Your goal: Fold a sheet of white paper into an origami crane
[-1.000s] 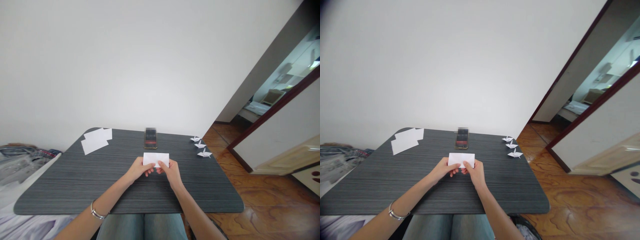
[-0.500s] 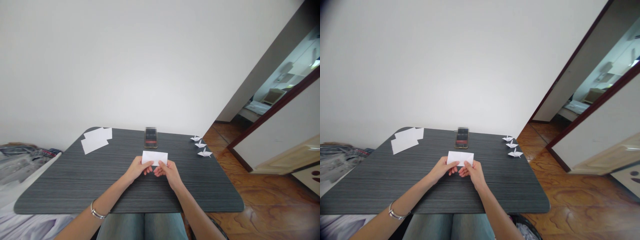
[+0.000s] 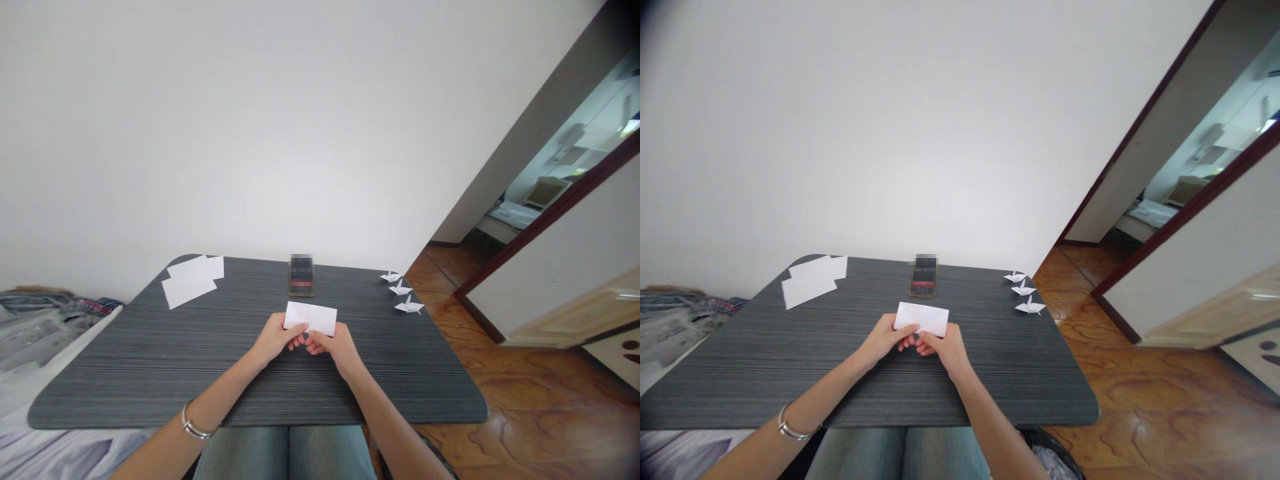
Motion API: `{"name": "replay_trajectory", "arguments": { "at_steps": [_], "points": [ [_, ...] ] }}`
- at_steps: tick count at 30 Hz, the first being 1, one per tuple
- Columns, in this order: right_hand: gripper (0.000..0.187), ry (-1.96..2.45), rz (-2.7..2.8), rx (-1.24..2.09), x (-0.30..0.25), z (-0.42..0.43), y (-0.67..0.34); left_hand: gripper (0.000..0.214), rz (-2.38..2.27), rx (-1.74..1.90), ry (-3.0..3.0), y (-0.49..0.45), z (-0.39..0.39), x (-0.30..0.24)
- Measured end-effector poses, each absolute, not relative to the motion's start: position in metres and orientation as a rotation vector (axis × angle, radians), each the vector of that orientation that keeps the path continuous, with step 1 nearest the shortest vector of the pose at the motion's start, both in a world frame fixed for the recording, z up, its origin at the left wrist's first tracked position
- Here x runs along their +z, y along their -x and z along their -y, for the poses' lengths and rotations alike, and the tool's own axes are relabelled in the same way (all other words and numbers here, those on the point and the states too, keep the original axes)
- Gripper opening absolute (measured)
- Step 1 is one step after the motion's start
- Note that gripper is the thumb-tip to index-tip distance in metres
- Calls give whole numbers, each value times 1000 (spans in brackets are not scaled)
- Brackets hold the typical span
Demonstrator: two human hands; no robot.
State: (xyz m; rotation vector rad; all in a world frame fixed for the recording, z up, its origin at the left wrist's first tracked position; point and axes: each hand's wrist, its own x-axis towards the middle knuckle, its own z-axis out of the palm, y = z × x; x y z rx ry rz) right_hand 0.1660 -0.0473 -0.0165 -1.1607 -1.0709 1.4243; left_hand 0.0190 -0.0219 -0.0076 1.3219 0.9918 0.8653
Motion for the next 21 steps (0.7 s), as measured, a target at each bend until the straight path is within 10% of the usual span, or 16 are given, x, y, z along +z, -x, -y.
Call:
{"name": "replay_trajectory", "arguments": {
  "at_steps": [21],
  "points": [
    [21,1132,1013,1409,-11,48,-180,29,-1114,882,-1434,-8,18,0]
  ]
}}
